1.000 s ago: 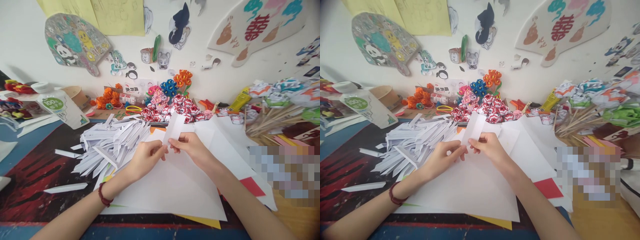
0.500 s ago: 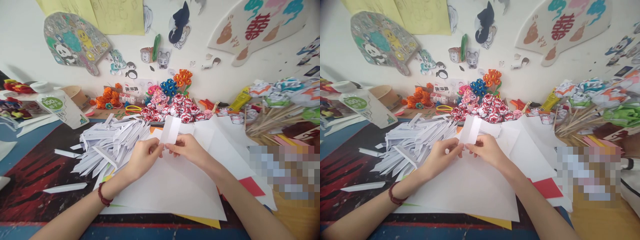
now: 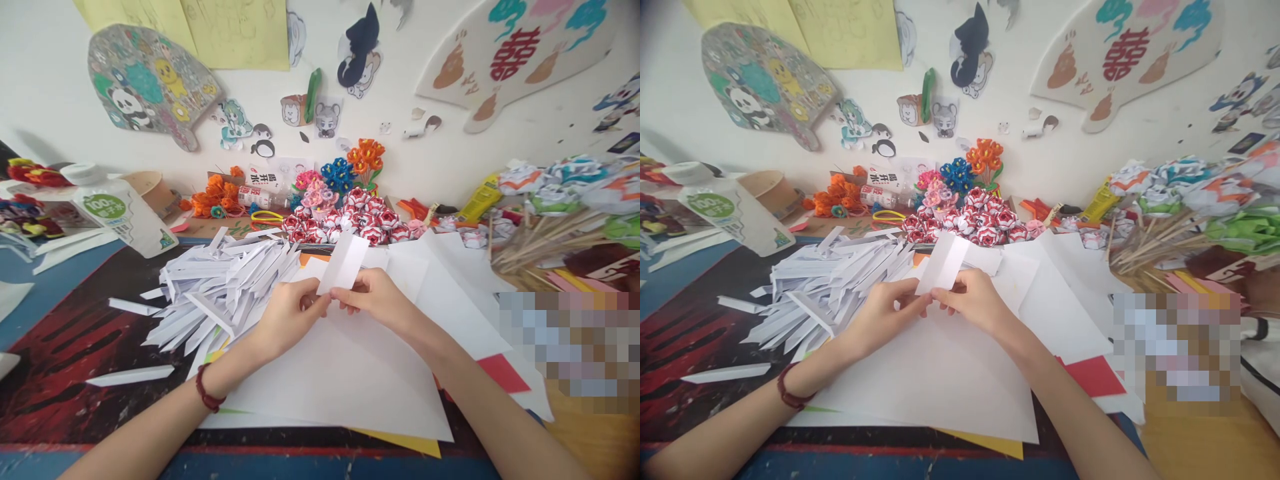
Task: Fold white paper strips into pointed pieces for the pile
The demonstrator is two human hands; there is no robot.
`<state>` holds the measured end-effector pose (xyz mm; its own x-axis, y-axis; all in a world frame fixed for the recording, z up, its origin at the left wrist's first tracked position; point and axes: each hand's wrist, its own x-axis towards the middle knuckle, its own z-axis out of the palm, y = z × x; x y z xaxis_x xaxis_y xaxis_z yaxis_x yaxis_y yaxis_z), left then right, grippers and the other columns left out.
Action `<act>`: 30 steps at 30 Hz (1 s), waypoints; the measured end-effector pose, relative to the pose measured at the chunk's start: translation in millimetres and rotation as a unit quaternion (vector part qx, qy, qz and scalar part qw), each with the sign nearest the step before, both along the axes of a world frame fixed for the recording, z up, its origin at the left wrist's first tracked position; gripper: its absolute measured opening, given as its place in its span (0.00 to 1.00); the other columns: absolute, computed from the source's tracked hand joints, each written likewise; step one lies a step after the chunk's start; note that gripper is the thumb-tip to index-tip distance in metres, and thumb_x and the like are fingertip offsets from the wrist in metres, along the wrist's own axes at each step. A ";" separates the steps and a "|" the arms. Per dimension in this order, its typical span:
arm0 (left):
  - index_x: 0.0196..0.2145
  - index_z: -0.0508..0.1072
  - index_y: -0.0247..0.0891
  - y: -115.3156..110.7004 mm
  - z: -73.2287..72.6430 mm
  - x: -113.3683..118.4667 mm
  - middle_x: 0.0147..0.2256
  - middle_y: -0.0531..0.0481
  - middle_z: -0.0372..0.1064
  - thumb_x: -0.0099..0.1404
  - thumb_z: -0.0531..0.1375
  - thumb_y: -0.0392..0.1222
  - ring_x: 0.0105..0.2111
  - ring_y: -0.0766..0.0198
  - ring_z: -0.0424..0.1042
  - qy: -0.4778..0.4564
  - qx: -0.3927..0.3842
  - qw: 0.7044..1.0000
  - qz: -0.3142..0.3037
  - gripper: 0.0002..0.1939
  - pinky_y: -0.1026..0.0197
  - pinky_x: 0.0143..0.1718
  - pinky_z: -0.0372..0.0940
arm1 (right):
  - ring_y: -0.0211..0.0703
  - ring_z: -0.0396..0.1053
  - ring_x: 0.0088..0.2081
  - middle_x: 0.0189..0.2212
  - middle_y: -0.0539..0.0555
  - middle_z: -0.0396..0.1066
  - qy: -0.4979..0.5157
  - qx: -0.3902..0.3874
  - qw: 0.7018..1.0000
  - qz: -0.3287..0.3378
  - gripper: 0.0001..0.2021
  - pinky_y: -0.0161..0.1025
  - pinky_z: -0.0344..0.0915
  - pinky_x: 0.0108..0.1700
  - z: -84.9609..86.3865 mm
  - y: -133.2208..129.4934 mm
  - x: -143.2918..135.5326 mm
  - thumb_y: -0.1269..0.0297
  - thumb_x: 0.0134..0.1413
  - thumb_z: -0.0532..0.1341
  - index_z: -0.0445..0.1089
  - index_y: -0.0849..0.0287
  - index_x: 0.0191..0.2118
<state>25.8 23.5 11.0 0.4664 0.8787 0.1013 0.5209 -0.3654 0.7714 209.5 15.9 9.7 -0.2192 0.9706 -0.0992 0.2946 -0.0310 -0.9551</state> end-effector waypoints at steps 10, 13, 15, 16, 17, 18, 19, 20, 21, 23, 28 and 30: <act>0.20 0.67 0.35 -0.5 5.2 1.2 0.18 0.55 0.65 0.63 0.54 0.42 0.20 0.70 0.60 0.022 -0.005 1.000 0.008 0.15 0.67 0.24 0.52 | 0.40 0.70 0.26 0.25 0.53 0.73 -0.012 0.001 1.000 0.016 0.08 0.35 0.66 0.27 -1.1 -0.8 -0.8 0.64 0.49 0.63 0.74 0.64 0.33; 0.20 0.67 0.35 -0.4 6.4 1.1 0.19 0.55 0.66 0.62 0.54 0.40 0.20 0.70 0.60 0.012 -0.007 1.000 0.008 0.14 0.67 0.24 0.53 | 0.39 0.70 0.25 0.25 0.53 0.73 -0.004 -0.002 1.000 0.012 0.07 0.34 0.65 0.26 -1.4 -1.0 -0.7 0.65 0.49 0.62 0.74 0.63 0.32; 0.20 0.66 0.35 -0.4 6.9 1.0 0.19 0.54 0.68 0.62 0.54 0.39 0.21 0.70 0.62 0.002 -0.010 1.000 0.009 0.13 0.67 0.25 0.54 | 0.38 0.69 0.25 0.24 0.52 0.72 0.004 -0.001 1.000 0.007 0.07 0.33 0.64 0.26 -0.3 -1.0 -0.9 0.65 0.49 0.62 0.74 0.63 0.32; 0.20 0.66 0.35 -0.4 7.0 0.9 0.19 0.54 0.68 0.61 0.54 0.39 0.21 0.70 0.62 0.000 -0.008 1.000 0.011 0.13 0.67 0.25 0.54 | 0.38 0.69 0.24 0.24 0.52 0.72 0.005 0.002 1.000 0.007 0.07 0.33 0.64 0.25 0.5 -1.0 -0.9 0.64 0.49 0.62 0.74 0.63 0.31; 0.20 0.66 0.35 -0.4 7.0 0.9 0.19 0.54 0.68 0.61 0.54 0.39 0.21 0.70 0.62 0.001 -0.003 1.000 0.015 0.13 0.67 0.25 0.54 | 0.37 0.68 0.24 0.24 0.52 0.72 0.006 0.005 1.000 0.007 0.07 0.33 0.63 0.25 1.6 -0.9 -1.0 0.64 0.49 0.62 0.74 0.63 0.32; 0.19 0.66 0.35 -0.4 6.9 0.9 0.19 0.55 0.67 0.61 0.54 0.39 0.21 0.70 0.62 0.004 0.003 1.000 0.019 0.13 0.67 0.24 0.54 | 0.37 0.68 0.24 0.24 0.52 0.72 0.007 0.008 1.000 0.007 0.08 0.33 0.63 0.25 2.7 -0.7 -0.9 0.64 0.49 0.62 0.75 0.63 0.32; 0.19 0.66 0.35 -0.5 6.8 0.8 0.18 0.55 0.67 0.61 0.54 0.39 0.20 0.70 0.62 0.007 0.009 1.000 0.022 0.14 0.67 0.24 0.54 | 0.36 0.67 0.24 0.24 0.52 0.72 0.008 0.011 1.000 0.006 0.08 0.33 0.63 0.25 3.8 -0.6 -0.7 0.64 0.49 0.62 0.75 0.63 0.32; 0.19 0.67 0.35 -0.6 6.6 0.7 0.18 0.55 0.66 0.61 0.54 0.39 0.20 0.69 0.62 0.011 0.014 1.000 0.024 0.14 0.66 0.24 0.54 | 0.36 0.67 0.24 0.24 0.52 0.72 0.013 0.014 1.000 0.003 0.08 0.33 0.64 0.25 4.7 -0.5 -0.4 0.64 0.49 0.62 0.75 0.63 0.32; 0.19 0.67 0.36 -0.7 6.5 0.6 0.18 0.55 0.66 0.61 0.54 0.39 0.20 0.69 0.62 0.012 0.016 0.999 0.025 0.14 0.66 0.24 0.54 | 0.36 0.67 0.24 0.25 0.52 0.72 0.018 0.018 1.000 -0.003 0.07 0.33 0.65 0.26 5.5 -0.4 0.1 0.64 0.49 0.62 0.75 0.63 0.31; 0.19 0.66 0.36 -1.1 6.5 0.4 0.19 0.54 0.67 0.61 0.54 0.39 0.21 0.69 0.63 0.010 0.014 1.000 0.024 0.14 0.66 0.25 0.55 | 0.36 0.66 0.24 0.25 0.52 0.72 0.018 0.023 0.999 -0.017 0.07 0.33 0.65 0.27 6.4 -0.2 1.5 0.65 0.48 0.62 0.74 0.63 0.30; 0.18 0.64 0.36 -2.0 8.1 0.7 0.19 0.54 0.69 0.61 0.55 0.39 0.21 0.69 0.63 0.005 0.004 1.000 0.030 0.14 0.67 0.25 0.56 | 0.35 0.66 0.23 0.24 0.52 0.72 -0.007 0.034 0.998 -0.049 0.06 0.33 0.65 0.27 8.2 0.1 3.9 0.65 0.48 0.62 0.72 0.63 0.27; 0.19 0.65 0.36 -2.1 8.4 0.7 0.19 0.54 0.70 0.61 0.55 0.39 0.21 0.69 0.64 0.003 0.002 0.999 0.032 0.14 0.66 0.25 0.56 | 0.35 0.66 0.23 0.25 0.53 0.72 -0.005 0.034 0.998 -0.061 0.06 0.34 0.66 0.27 9.1 0.2 3.8 0.65 0.48 0.62 0.72 0.63 0.27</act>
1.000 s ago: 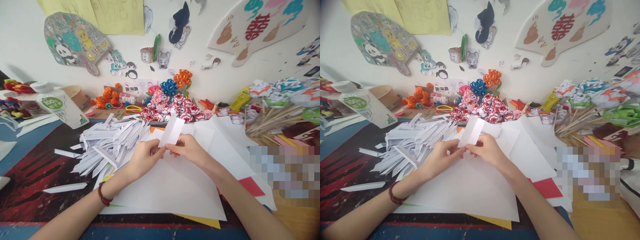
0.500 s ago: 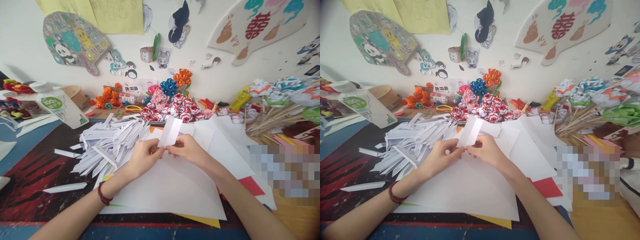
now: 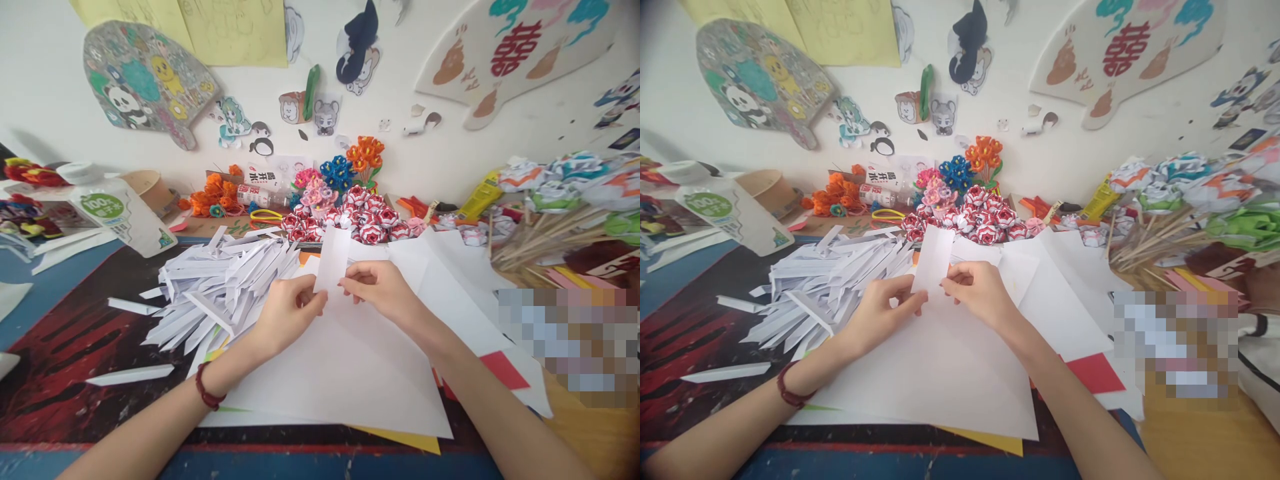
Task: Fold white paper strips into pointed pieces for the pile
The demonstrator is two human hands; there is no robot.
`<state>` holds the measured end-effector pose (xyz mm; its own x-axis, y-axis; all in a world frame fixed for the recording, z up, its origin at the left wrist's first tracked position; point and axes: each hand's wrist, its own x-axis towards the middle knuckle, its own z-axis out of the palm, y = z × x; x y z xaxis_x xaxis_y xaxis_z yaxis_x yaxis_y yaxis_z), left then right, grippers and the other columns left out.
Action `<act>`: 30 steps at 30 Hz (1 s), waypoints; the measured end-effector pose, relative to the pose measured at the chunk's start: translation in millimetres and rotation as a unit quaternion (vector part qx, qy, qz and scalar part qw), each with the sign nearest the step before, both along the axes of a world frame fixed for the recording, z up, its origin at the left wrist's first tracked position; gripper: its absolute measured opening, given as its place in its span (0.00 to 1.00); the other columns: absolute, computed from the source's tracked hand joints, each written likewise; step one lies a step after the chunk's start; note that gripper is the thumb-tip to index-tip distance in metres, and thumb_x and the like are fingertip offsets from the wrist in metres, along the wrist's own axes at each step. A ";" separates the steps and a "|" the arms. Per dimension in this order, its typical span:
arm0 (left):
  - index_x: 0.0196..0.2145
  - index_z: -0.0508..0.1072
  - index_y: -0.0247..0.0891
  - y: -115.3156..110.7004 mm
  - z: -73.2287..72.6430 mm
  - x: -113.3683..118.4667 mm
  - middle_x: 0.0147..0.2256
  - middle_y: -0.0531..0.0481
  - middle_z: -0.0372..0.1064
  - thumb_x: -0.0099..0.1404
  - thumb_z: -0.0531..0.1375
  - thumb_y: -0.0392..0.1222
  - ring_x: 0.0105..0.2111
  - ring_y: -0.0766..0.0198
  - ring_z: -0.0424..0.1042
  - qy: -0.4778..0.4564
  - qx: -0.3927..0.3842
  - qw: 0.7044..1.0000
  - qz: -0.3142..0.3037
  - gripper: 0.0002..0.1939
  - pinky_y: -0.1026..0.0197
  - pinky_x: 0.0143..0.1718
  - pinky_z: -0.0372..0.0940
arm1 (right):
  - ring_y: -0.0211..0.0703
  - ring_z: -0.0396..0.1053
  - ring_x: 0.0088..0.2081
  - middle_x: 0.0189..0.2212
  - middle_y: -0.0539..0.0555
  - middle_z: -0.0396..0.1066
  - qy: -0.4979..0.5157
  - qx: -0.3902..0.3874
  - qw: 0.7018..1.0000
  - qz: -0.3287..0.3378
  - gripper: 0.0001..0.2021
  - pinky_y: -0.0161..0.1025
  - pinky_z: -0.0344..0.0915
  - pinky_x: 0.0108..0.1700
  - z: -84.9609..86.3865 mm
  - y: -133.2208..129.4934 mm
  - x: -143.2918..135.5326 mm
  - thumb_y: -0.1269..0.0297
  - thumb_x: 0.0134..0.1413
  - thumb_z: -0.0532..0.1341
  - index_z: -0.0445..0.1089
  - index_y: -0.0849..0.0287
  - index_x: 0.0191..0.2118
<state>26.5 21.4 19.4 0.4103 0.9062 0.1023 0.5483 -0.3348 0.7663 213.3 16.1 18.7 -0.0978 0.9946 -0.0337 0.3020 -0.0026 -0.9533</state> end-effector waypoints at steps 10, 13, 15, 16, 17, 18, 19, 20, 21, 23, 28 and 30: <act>0.22 0.69 0.35 1.8 -1.5 0.7 0.20 0.53 0.70 0.63 0.55 0.41 0.22 0.69 0.65 -0.008 -0.005 1.000 0.000 0.13 0.66 0.26 0.57 | 0.35 0.65 0.23 0.27 0.53 0.71 0.026 0.000 0.999 0.038 0.11 0.34 0.64 0.25 -4.5 -0.4 -4.7 0.59 0.51 0.62 0.73 0.62 0.35; 0.21 0.68 0.35 2.2 -3.5 0.7 0.19 0.54 0.68 0.64 0.55 0.43 0.21 0.70 0.64 -0.015 0.010 1.000 -0.009 0.16 0.67 0.25 0.56 | 0.36 0.66 0.23 0.27 0.53 0.71 0.023 0.000 0.998 0.064 0.12 0.34 0.63 0.25 -3.9 -2.0 -6.0 0.57 0.52 0.61 0.74 0.62 0.36; 0.22 0.68 0.35 2.2 -5.4 0.0 0.19 0.55 0.67 0.64 0.55 0.43 0.20 0.71 0.62 -0.025 0.029 0.999 -0.014 0.15 0.67 0.25 0.56 | 0.36 0.65 0.23 0.27 0.53 0.71 0.026 0.004 0.998 0.057 0.13 0.34 0.63 0.26 -3.4 -2.2 -5.1 0.56 0.53 0.61 0.73 0.62 0.35; 0.24 0.69 0.36 2.0 -6.3 -0.5 0.20 0.55 0.67 0.64 0.55 0.43 0.21 0.71 0.62 -0.032 0.040 0.999 -0.011 0.13 0.67 0.25 0.56 | 0.36 0.65 0.23 0.27 0.53 0.72 0.028 0.006 0.998 0.049 0.13 0.34 0.63 0.26 -3.3 -2.0 -4.2 0.55 0.53 0.61 0.73 0.62 0.35; 0.27 0.69 0.36 1.7 -7.0 -1.0 0.21 0.55 0.67 0.64 0.56 0.43 0.21 0.71 0.62 -0.041 0.053 0.998 -0.006 0.10 0.67 0.26 0.57 | 0.36 0.65 0.23 0.27 0.53 0.72 0.028 0.007 0.999 0.040 0.13 0.34 0.63 0.26 -3.5 -1.6 -3.2 0.55 0.53 0.61 0.73 0.62 0.34; 0.31 0.69 0.37 1.3 -7.5 -1.4 0.23 0.55 0.68 0.63 0.56 0.42 0.22 0.71 0.63 -0.048 0.066 0.997 0.003 0.07 0.67 0.26 0.58 | 0.36 0.65 0.23 0.27 0.53 0.72 0.026 0.007 0.999 0.031 0.13 0.34 0.63 0.26 -3.9 -1.1 -2.3 0.56 0.53 0.61 0.73 0.62 0.34; 0.35 0.69 0.38 0.7 -7.8 -1.8 0.24 0.56 0.68 0.63 0.57 0.41 0.22 0.71 0.63 -0.053 0.081 0.995 0.014 0.05 0.67 0.27 0.58 | 0.36 0.65 0.23 0.27 0.53 0.72 0.022 0.004 0.999 0.023 0.12 0.33 0.63 0.26 -4.6 -0.5 -1.4 0.56 0.53 0.60 0.73 0.62 0.33; 0.39 0.67 0.38 -0.1 -7.9 -2.1 0.25 0.56 0.68 0.62 0.57 0.40 0.22 0.71 0.63 -0.056 0.096 0.993 0.025 0.07 0.67 0.27 0.59 | 0.35 0.65 0.23 0.27 0.53 0.72 0.018 0.000 1.000 0.019 0.12 0.33 0.63 0.26 -5.3 0.1 -0.9 0.57 0.53 0.60 0.72 0.62 0.33; 0.42 0.66 0.39 -0.9 -8.1 -2.3 0.26 0.57 0.68 0.62 0.57 0.39 0.22 0.71 0.64 -0.056 0.111 0.992 0.032 0.09 0.67 0.28 0.60 | 0.35 0.66 0.23 0.27 0.53 0.72 0.014 -0.004 1.000 0.015 0.11 0.33 0.63 0.26 -6.1 0.7 -0.6 0.58 0.53 0.60 0.72 0.61 0.32; 0.46 0.62 0.40 -2.5 -8.9 -2.3 0.28 0.57 0.69 0.63 0.57 0.38 0.22 0.72 0.64 -0.040 0.141 0.989 0.034 0.14 0.67 0.29 0.60 | 0.35 0.66 0.22 0.26 0.53 0.72 0.007 -0.008 1.000 0.012 0.10 0.33 0.63 0.26 -7.4 1.5 -0.7 0.60 0.53 0.60 0.73 0.61 0.32; 0.46 0.63 0.42 -3.8 -15.6 -2.6 0.31 0.56 0.71 0.64 0.54 0.38 0.22 0.72 0.65 0.054 0.221 0.974 0.009 0.12 0.66 0.29 0.60 | 0.36 0.67 0.23 0.26 0.53 0.73 -0.001 -0.013 1.000 0.013 0.09 0.33 0.63 0.25 -7.6 1.7 -1.1 0.62 0.52 0.59 0.73 0.62 0.31; 0.45 0.65 0.42 -3.2 -18.1 -3.4 0.33 0.55 0.72 0.65 0.54 0.38 0.24 0.71 0.67 0.078 0.240 0.968 0.001 0.10 0.65 0.30 0.59 | 0.36 0.67 0.23 0.26 0.53 0.73 0.001 -0.016 1.000 0.014 0.09 0.33 0.63 0.26 -7.6 1.9 -0.7 0.62 0.51 0.59 0.73 0.62 0.31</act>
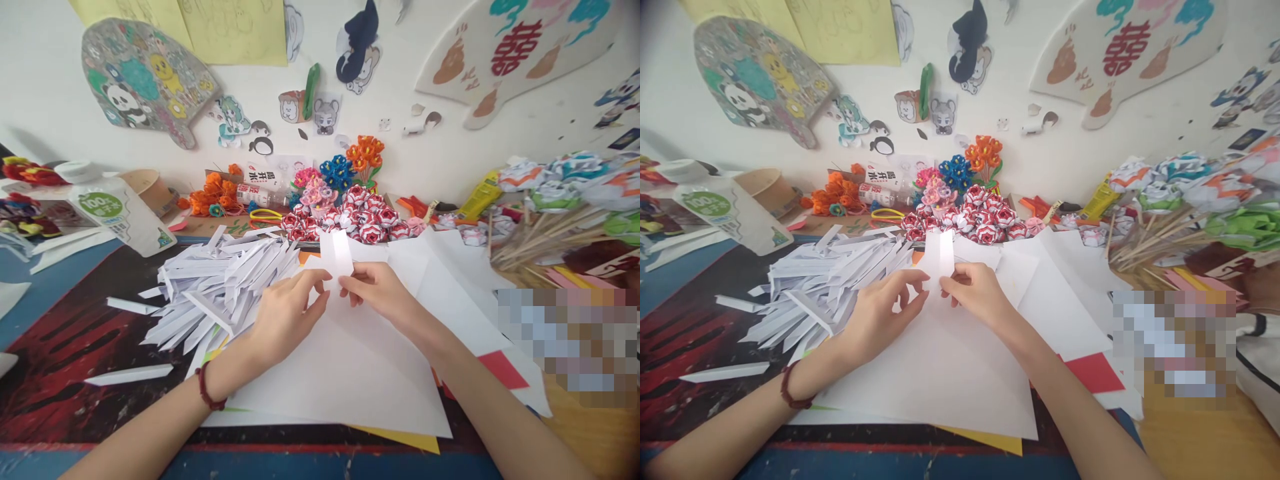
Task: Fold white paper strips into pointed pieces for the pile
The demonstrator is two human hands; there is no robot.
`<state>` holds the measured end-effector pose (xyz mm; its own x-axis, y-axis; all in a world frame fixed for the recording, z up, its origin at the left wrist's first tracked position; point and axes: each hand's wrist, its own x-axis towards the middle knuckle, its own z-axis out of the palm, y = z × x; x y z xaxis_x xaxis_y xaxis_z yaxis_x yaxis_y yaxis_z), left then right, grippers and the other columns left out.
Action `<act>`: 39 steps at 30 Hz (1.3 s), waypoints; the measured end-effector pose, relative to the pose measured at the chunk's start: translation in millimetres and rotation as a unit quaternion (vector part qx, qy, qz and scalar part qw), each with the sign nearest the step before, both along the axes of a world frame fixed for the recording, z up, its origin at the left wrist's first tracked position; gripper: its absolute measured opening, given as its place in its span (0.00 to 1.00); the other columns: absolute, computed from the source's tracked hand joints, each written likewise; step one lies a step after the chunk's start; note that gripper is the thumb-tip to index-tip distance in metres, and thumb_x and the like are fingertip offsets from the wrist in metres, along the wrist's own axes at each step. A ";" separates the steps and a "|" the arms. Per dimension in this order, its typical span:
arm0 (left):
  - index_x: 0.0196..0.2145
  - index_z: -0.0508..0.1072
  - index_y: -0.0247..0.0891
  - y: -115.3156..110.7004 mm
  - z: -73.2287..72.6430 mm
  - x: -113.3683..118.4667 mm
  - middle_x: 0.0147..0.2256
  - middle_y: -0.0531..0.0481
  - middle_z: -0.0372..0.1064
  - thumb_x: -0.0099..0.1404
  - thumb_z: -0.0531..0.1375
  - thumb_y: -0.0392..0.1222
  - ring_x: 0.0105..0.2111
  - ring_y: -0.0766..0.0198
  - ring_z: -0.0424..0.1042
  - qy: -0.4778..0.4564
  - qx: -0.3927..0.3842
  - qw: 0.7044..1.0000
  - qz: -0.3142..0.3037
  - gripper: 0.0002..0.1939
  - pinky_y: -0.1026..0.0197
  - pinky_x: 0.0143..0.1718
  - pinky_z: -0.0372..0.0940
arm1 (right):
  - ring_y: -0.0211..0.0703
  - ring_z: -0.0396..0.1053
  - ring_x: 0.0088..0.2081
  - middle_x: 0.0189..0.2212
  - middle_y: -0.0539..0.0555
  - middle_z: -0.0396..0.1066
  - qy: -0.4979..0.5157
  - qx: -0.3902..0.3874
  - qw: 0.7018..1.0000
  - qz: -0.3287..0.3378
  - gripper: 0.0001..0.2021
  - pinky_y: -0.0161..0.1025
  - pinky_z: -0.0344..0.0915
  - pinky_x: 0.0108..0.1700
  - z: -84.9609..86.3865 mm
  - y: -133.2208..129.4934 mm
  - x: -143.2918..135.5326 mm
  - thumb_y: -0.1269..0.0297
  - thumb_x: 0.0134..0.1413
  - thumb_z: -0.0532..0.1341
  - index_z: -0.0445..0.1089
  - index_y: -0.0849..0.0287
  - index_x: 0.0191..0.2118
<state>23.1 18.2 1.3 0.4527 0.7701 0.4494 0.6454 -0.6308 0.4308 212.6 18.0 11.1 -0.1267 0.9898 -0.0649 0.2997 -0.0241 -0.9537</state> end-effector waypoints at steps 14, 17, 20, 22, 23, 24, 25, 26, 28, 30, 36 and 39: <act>0.38 0.72 0.40 2.7 0.3 -3.7 0.34 0.51 0.74 0.68 0.52 0.40 0.29 0.68 0.69 -0.003 0.039 0.999 -0.030 0.09 0.65 0.32 0.60 | 0.35 0.64 0.22 0.22 0.49 0.67 0.017 0.005 1.000 0.019 0.11 0.34 0.62 0.26 6.6 -2.4 -1.0 0.58 0.51 0.62 0.70 0.62 0.28; 0.37 0.72 0.40 2.8 -1.5 -4.2 0.31 0.51 0.74 0.69 0.52 0.40 0.29 0.67 0.70 0.001 0.054 0.998 -0.039 0.09 0.64 0.33 0.59 | 0.35 0.64 0.22 0.22 0.50 0.67 0.017 0.010 1.000 0.021 0.11 0.34 0.62 0.27 7.4 -2.7 -0.6 0.58 0.51 0.62 0.70 0.62 0.27; 0.36 0.73 0.39 3.6 -3.4 -4.6 0.30 0.51 0.74 0.69 0.52 0.40 0.29 0.67 0.70 0.009 0.068 0.997 -0.044 0.10 0.64 0.33 0.59 | 0.35 0.64 0.22 0.23 0.50 0.68 0.015 0.010 1.000 0.023 0.11 0.35 0.63 0.28 7.1 -2.5 -0.7 0.58 0.50 0.63 0.69 0.62 0.27; 0.36 0.72 0.39 4.7 -3.9 -4.6 0.29 0.51 0.74 0.69 0.52 0.40 0.28 0.67 0.70 0.010 0.075 0.996 -0.044 0.09 0.64 0.33 0.59 | 0.35 0.64 0.22 0.24 0.51 0.69 0.012 0.004 1.000 0.022 0.12 0.35 0.63 0.28 6.9 -2.0 -0.8 0.57 0.49 0.64 0.69 0.62 0.27; 0.37 0.72 0.39 5.3 -3.9 -4.6 0.28 0.51 0.74 0.69 0.53 0.40 0.28 0.67 0.70 0.007 0.081 0.996 -0.044 0.09 0.64 0.32 0.59 | 0.36 0.64 0.23 0.24 0.51 0.69 0.013 0.000 1.000 0.020 0.13 0.35 0.63 0.28 6.9 -1.8 -0.7 0.56 0.49 0.64 0.69 0.62 0.27; 0.37 0.72 0.39 5.9 -3.8 -4.5 0.28 0.52 0.74 0.68 0.53 0.41 0.27 0.67 0.69 0.002 0.088 0.995 -0.046 0.08 0.64 0.32 0.59 | 0.36 0.64 0.23 0.24 0.51 0.69 0.017 -0.004 1.000 0.018 0.13 0.36 0.63 0.28 6.9 -1.6 -0.4 0.56 0.50 0.64 0.69 0.62 0.28; 0.38 0.72 0.39 6.2 -3.5 -4.4 0.28 0.52 0.73 0.68 0.54 0.41 0.27 0.67 0.69 -0.004 0.095 0.994 -0.048 0.07 0.64 0.31 0.60 | 0.36 0.64 0.23 0.24 0.51 0.69 0.025 -0.008 0.999 0.017 0.14 0.36 0.62 0.28 7.0 -1.5 0.1 0.55 0.50 0.64 0.70 0.62 0.28; 0.39 0.71 0.39 6.4 -3.2 -4.4 0.29 0.52 0.74 0.67 0.55 0.42 0.26 0.67 0.69 -0.008 0.100 0.994 -0.052 0.07 0.64 0.31 0.60 | 0.36 0.64 0.23 0.23 0.51 0.69 0.038 -0.012 0.999 0.020 0.14 0.36 0.62 0.29 7.2 -1.6 0.8 0.55 0.50 0.64 0.70 0.62 0.28; 0.42 0.70 0.40 6.0 -2.6 -4.4 0.31 0.52 0.74 0.66 0.57 0.43 0.27 0.67 0.70 -0.011 0.110 0.992 -0.061 0.08 0.63 0.32 0.61 | 0.35 0.63 0.23 0.23 0.51 0.68 0.069 -0.020 0.997 0.036 0.14 0.36 0.62 0.29 7.9 -2.2 2.5 0.54 0.50 0.64 0.70 0.62 0.28; 0.43 0.70 0.40 5.1 -2.3 -4.8 0.34 0.52 0.75 0.65 0.58 0.41 0.30 0.66 0.71 -0.011 0.127 0.989 -0.070 0.08 0.63 0.33 0.62 | 0.35 0.62 0.24 0.23 0.51 0.68 0.095 -0.026 0.993 0.059 0.13 0.36 0.61 0.30 8.8 -3.3 4.0 0.55 0.50 0.64 0.70 0.62 0.28; 0.40 0.70 0.40 4.2 -2.2 -7.3 0.34 0.53 0.76 0.65 0.57 0.31 0.30 0.67 0.71 -0.023 0.168 0.981 -0.096 0.07 0.64 0.33 0.60 | 0.35 0.62 0.24 0.24 0.50 0.67 0.113 -0.035 0.989 0.083 0.11 0.35 0.59 0.30 8.8 -4.0 4.5 0.59 0.48 0.66 0.70 0.61 0.26; 0.39 0.71 0.40 4.6 -1.8 -8.4 0.33 0.53 0.76 0.64 0.57 0.30 0.29 0.67 0.70 -0.012 0.167 0.981 -0.101 0.07 0.63 0.32 0.59 | 0.34 0.61 0.24 0.25 0.50 0.67 0.122 -0.028 0.989 0.078 0.09 0.35 0.59 0.30 7.0 -2.3 4.1 0.60 0.49 0.66 0.70 0.61 0.28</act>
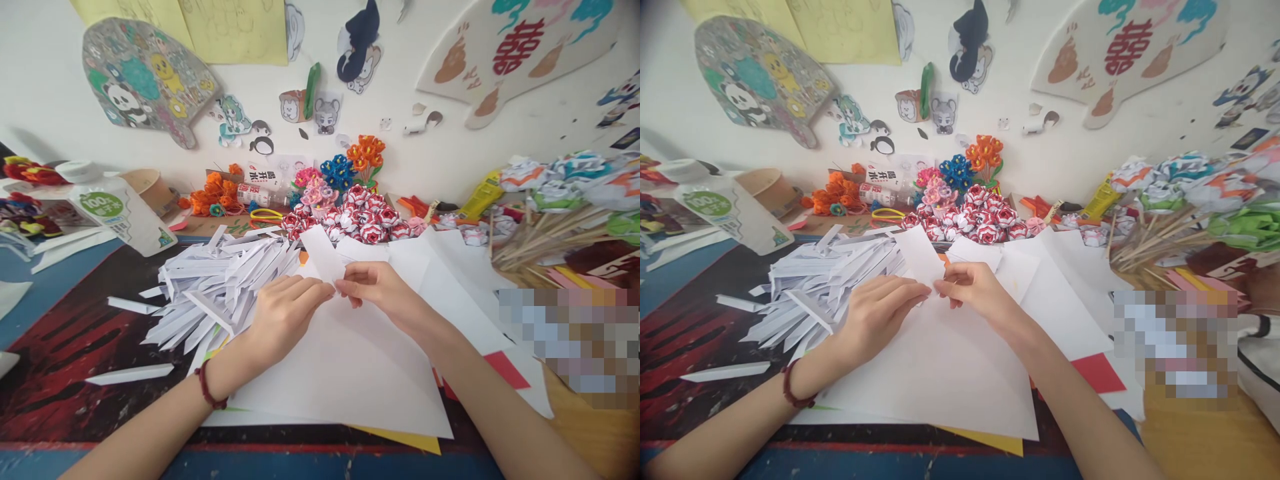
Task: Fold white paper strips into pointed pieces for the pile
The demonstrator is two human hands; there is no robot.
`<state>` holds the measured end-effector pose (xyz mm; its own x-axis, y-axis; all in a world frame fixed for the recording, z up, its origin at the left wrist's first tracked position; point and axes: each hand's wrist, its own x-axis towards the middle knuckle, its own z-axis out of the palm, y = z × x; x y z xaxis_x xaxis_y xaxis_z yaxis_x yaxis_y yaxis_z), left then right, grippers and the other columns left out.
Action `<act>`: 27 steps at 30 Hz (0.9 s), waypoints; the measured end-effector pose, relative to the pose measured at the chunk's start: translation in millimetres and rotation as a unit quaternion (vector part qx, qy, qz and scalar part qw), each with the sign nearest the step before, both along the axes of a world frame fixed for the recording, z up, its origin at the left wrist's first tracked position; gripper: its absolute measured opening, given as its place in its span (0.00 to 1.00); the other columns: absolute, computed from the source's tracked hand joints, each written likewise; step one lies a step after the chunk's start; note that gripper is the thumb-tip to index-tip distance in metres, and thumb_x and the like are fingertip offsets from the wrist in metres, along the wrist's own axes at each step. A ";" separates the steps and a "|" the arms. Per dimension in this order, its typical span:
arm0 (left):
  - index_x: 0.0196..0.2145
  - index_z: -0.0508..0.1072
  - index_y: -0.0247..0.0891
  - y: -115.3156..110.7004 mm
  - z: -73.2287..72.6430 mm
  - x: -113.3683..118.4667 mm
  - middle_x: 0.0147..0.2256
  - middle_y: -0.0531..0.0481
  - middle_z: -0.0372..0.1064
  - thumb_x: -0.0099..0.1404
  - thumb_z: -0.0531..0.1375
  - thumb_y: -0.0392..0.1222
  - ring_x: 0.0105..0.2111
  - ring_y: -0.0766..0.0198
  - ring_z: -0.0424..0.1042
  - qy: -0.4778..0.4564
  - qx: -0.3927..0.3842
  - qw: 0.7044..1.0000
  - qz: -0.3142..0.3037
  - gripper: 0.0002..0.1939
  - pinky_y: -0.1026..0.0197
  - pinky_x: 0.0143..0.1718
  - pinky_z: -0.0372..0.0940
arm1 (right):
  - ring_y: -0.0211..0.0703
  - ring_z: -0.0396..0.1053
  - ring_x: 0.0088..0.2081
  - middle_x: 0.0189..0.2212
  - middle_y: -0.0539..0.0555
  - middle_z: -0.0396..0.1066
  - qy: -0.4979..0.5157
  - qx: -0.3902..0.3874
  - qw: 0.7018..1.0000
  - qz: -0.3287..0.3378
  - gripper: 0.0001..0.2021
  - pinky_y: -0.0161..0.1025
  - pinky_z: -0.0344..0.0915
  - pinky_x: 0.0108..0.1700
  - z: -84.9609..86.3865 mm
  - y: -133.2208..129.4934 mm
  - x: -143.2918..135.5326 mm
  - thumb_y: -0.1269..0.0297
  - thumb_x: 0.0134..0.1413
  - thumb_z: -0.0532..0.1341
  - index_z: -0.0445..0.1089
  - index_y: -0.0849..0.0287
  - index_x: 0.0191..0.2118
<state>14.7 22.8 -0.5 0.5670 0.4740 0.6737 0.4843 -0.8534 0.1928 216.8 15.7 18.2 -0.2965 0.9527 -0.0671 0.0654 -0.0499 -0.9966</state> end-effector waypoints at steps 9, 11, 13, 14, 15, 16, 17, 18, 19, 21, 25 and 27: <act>0.34 0.73 0.39 -1.1 1.4 2.2 0.28 0.51 0.73 0.67 0.56 0.39 0.27 0.66 0.69 -0.028 -0.091 0.995 0.039 0.06 0.63 0.32 0.59 | 0.35 0.64 0.25 0.26 0.51 0.69 -0.003 -0.007 1.000 0.004 0.08 0.35 0.61 0.31 1.2 -1.9 -1.1 0.62 0.48 0.66 0.72 0.62 0.28; 0.34 0.72 0.39 -1.0 3.4 3.7 0.27 0.53 0.73 0.66 0.56 0.40 0.27 0.67 0.69 -0.052 -0.151 0.986 0.056 0.06 0.64 0.31 0.59 | 0.36 0.65 0.26 0.27 0.52 0.70 0.000 -0.007 1.000 0.007 0.08 0.36 0.62 0.31 1.3 -2.4 -1.2 0.63 0.48 0.66 0.72 0.62 0.29; 0.33 0.71 0.39 -0.8 6.1 5.2 0.27 0.54 0.72 0.65 0.58 0.40 0.27 0.68 0.68 -0.072 -0.208 0.974 0.063 0.04 0.65 0.30 0.59 | 0.37 0.66 0.26 0.27 0.52 0.71 0.006 -0.009 1.000 0.014 0.08 0.37 0.63 0.32 1.4 -2.6 -1.6 0.63 0.48 0.66 0.73 0.63 0.31; 0.33 0.70 0.39 -0.6 7.4 5.8 0.28 0.55 0.71 0.65 0.58 0.40 0.27 0.69 0.68 -0.083 -0.233 0.967 0.063 0.03 0.65 0.30 0.59 | 0.37 0.67 0.26 0.27 0.53 0.71 0.009 -0.010 1.000 0.018 0.08 0.37 0.64 0.32 1.6 -2.8 -2.0 0.63 0.48 0.67 0.73 0.63 0.32; 0.33 0.70 0.39 -0.4 8.7 6.5 0.28 0.55 0.71 0.65 0.58 0.40 0.26 0.69 0.67 -0.095 -0.258 0.959 0.061 0.03 0.66 0.29 0.59 | 0.38 0.67 0.27 0.28 0.53 0.71 0.011 -0.011 1.000 0.021 0.08 0.38 0.64 0.32 1.9 -3.0 -2.5 0.63 0.47 0.67 0.74 0.63 0.33; 0.34 0.69 0.39 -0.1 9.8 7.0 0.29 0.55 0.71 0.64 0.59 0.40 0.26 0.70 0.67 -0.108 -0.281 0.952 0.058 0.03 0.66 0.28 0.59 | 0.38 0.68 0.27 0.28 0.54 0.72 0.013 -0.012 1.000 0.022 0.09 0.38 0.65 0.32 2.3 -3.2 -3.0 0.63 0.47 0.67 0.74 0.63 0.34; 0.34 0.69 0.39 0.3 10.8 7.3 0.29 0.55 0.70 0.64 0.59 0.40 0.26 0.70 0.67 -0.123 -0.302 0.944 0.055 0.03 0.66 0.27 0.59 | 0.39 0.69 0.27 0.28 0.54 0.72 0.014 -0.013 1.000 0.022 0.09 0.38 0.65 0.32 2.7 -3.4 -3.6 0.63 0.47 0.67 0.74 0.64 0.34; 0.35 0.69 0.39 0.6 11.5 7.5 0.29 0.55 0.70 0.64 0.59 0.41 0.26 0.70 0.67 -0.133 -0.322 0.936 0.049 0.04 0.66 0.27 0.59 | 0.39 0.69 0.27 0.28 0.54 0.72 0.016 -0.013 1.000 0.022 0.10 0.38 0.65 0.32 3.1 -3.5 -4.2 0.63 0.47 0.67 0.74 0.64 0.35; 0.35 0.68 0.39 1.1 12.0 7.5 0.29 0.55 0.69 0.64 0.59 0.42 0.26 0.69 0.67 -0.140 -0.336 0.930 0.045 0.04 0.66 0.27 0.59 | 0.40 0.70 0.27 0.28 0.54 0.72 0.018 -0.014 0.999 0.023 0.10 0.38 0.65 0.32 3.4 -3.5 -4.6 0.64 0.47 0.67 0.74 0.64 0.35; 0.35 0.69 0.39 1.8 12.4 7.1 0.27 0.55 0.68 0.64 0.59 0.42 0.26 0.69 0.66 -0.143 -0.349 0.925 0.041 0.05 0.65 0.28 0.59 | 0.40 0.70 0.28 0.28 0.54 0.73 0.023 -0.015 0.999 0.025 0.11 0.38 0.66 0.32 3.6 -3.2 -5.0 0.63 0.47 0.67 0.74 0.64 0.36; 0.34 0.70 0.39 1.9 12.6 6.0 0.27 0.54 0.68 0.63 0.59 0.42 0.26 0.68 0.65 -0.147 -0.347 0.925 0.041 0.05 0.65 0.29 0.59 | 0.40 0.71 0.28 0.28 0.54 0.73 0.023 -0.017 0.999 0.027 0.10 0.38 0.66 0.32 2.6 -2.3 -4.4 0.63 0.47 0.67 0.74 0.64 0.35; 0.34 0.70 0.39 1.2 13.0 6.1 0.28 0.54 0.69 0.64 0.59 0.42 0.26 0.68 0.66 -0.151 -0.350 0.924 0.039 0.05 0.65 0.29 0.60 | 0.39 0.71 0.27 0.28 0.55 0.73 0.021 -0.017 0.999 0.027 0.10 0.38 0.66 0.32 2.2 -2.4 -4.1 0.63 0.47 0.67 0.74 0.64 0.34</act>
<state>20.8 23.9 12.5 0.3493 0.8851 0.3076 0.3739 -0.4327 0.8204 212.7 13.3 20.3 -0.3509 0.9325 -0.0856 0.0272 -0.0813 -0.9963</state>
